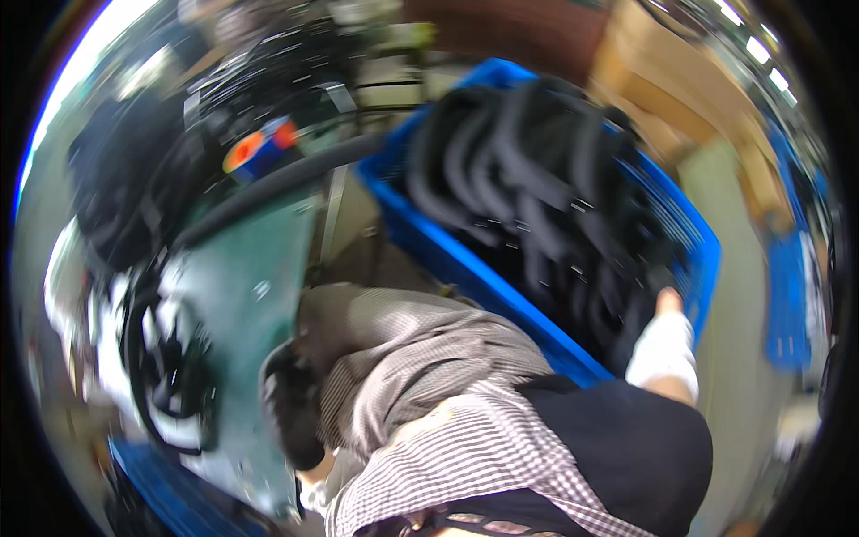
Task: The person repeatedly picks up black rubber hoses and small metal clips from a green workbench, inserts the clips into the hose ends, and places the assembled units into a blue crate. The process is continuous and repetitive throughout the clip.
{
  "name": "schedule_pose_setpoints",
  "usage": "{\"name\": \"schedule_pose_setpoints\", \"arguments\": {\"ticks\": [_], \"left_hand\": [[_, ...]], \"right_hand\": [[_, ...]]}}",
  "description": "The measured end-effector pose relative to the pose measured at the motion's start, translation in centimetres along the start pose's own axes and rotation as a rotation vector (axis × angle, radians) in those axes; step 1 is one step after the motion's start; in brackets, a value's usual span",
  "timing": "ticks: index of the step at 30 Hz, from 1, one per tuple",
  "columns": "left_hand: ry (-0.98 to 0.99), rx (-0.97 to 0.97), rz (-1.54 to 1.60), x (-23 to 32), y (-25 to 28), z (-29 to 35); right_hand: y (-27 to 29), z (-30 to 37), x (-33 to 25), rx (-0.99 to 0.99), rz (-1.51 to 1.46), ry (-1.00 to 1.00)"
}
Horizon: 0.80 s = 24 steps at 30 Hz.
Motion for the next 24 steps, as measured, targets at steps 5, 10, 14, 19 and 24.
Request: {"name": "schedule_pose_setpoints", "arguments": {"ticks": [5, 10, 14, 19, 24], "left_hand": [[0.025, -0.052, 0.019, -0.4, 2.0, -0.8], [-0.014, 0.276, -0.103, 0.1, 7.8, 3.0], [-0.209, 0.511, -0.433, 2.5, 12.8, 4.2], [-0.473, 0.719, -0.89, 9.8, 21.0, 2.2], [-0.576, 0.997, -1.192, 15.5, 32.6, 0.9]], "right_hand": [[0.7, -7.5, 6.1, -0.045, -0.63, -0.19], [21.8, -24.9, 7.2, 0.371, -0.773, -0.021], [47.6, -24.5, 0.7, 0.756, -0.918, 0.331], [69.6, -12.2, -20.4, 0.873, -1.21, 1.096], [81.4, -3.5, -36.6, 0.79, -1.199, 1.486]]}}
Point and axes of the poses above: each hand's wrist, its own z-axis away from the middle knuckle, its own y-axis out of the back of the hand, x = y × z, the point moved 7 cm from there along -z, towards the middle knuckle, and after that the axes turned 10 degrees about z, right-handed, at the moved point
